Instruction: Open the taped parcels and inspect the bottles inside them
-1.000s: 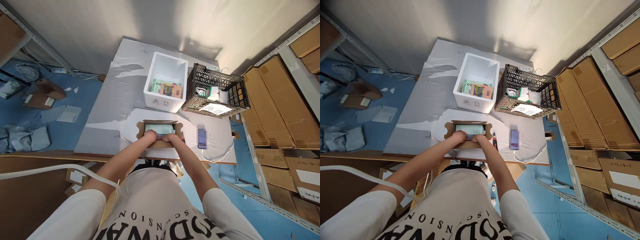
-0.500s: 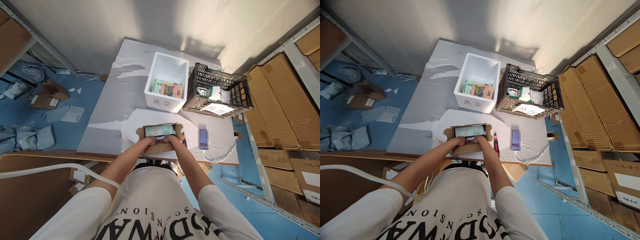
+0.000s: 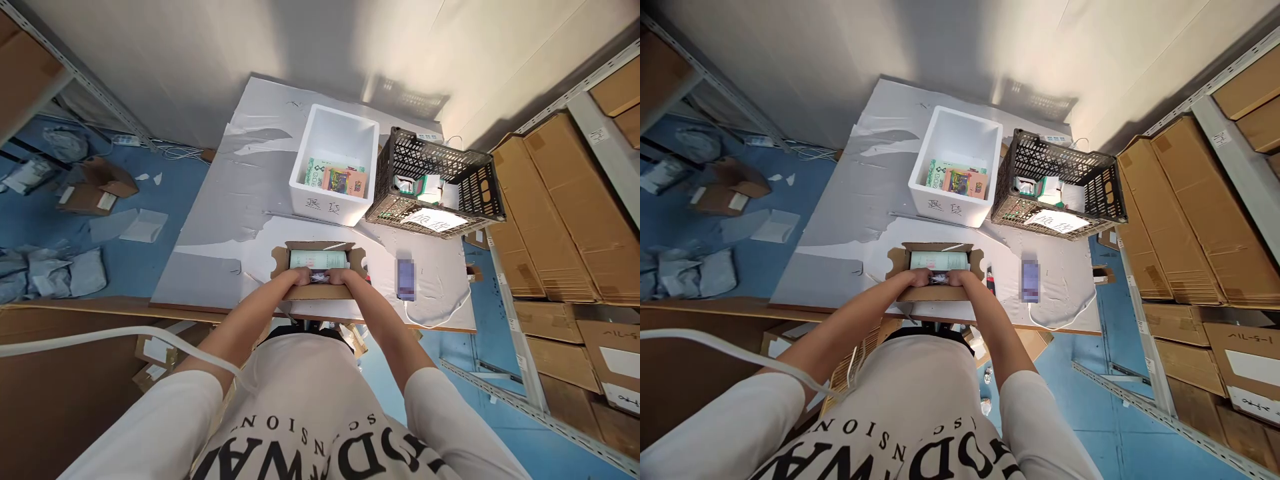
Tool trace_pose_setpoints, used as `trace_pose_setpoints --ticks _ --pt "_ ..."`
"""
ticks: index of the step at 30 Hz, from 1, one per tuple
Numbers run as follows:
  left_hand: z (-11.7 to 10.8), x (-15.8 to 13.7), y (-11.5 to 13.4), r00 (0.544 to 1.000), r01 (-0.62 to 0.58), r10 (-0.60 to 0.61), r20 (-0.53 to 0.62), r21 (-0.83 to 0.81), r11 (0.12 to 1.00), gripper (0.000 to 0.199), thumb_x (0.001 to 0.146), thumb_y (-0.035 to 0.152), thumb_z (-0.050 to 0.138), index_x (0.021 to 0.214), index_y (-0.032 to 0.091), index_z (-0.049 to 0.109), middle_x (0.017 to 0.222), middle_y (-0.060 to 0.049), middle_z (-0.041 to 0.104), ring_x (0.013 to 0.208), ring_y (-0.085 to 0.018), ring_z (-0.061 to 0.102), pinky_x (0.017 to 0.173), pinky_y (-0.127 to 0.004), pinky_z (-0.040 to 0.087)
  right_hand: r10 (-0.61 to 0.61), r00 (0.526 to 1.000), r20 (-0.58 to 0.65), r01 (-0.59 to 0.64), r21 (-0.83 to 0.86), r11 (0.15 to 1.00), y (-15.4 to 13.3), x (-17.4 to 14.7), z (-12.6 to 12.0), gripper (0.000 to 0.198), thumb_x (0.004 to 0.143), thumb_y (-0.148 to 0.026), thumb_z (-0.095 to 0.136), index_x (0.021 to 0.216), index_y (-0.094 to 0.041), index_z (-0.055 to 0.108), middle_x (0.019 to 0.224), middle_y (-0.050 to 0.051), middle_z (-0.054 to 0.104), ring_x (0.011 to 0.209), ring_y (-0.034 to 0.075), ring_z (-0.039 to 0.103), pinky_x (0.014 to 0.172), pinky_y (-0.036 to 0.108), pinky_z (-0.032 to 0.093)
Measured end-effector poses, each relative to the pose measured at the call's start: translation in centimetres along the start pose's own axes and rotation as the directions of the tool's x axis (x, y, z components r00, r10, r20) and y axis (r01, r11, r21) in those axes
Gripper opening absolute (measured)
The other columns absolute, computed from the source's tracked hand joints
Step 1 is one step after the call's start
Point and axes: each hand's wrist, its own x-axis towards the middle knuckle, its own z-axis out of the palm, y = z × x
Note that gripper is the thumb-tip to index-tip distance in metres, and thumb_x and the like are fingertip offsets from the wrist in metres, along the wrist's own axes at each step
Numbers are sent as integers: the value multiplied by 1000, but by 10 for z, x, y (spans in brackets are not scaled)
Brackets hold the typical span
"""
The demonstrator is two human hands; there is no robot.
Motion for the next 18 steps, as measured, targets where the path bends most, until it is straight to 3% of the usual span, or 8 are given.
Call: trace_pose_setpoints --ticks 6,11,14,16,18 --pt "-19 -19 -6 991 -92 96 -98 42 995 31 76 21 55 103 18 70 106 -14 70 103 -27 63 89 -32 46 -107 993 -41 104 -51 993 -12 -13 -9 35 79 -14 59 112 -19 67 120 12 66 104 26 64 86 34 50" --pt "-43 -34 -7 971 -189 185 -154 -9 982 26 82 26 49 97 19 69 93 -8 71 93 -23 64 83 -30 47 -142 977 -160 142 -17 990 0 -40 -27 33 89 -16 49 119 -16 63 124 12 64 113 24 59 95 31 44" --pt "-62 -44 -3 957 -275 237 -165 -273 922 24 81 34 52 90 17 66 83 -5 70 79 -20 64 71 -28 48 -91 966 -243 146 217 965 13 -66 -40 38 92 -19 44 128 -15 56 127 12 62 108 21 61 89 28 47" --pt "-73 -53 4 952 -303 274 -134 -520 799 27 77 40 59 90 16 64 82 -4 69 74 -18 62 66 -27 47 -72 969 -237 175 450 876 19 -86 -47 37 91 -21 47 127 -14 57 119 11 67 96 18 64 80 26 50" --pt "-83 -64 14 949 -279 301 -90 -681 677 34 72 43 66 91 16 62 80 -3 68 71 -16 61 63 -26 47 -34 963 -267 189 578 794 23 -105 -52 33 87 -20 54 118 -13 64 104 9 72 83 17 65 71 24 50"
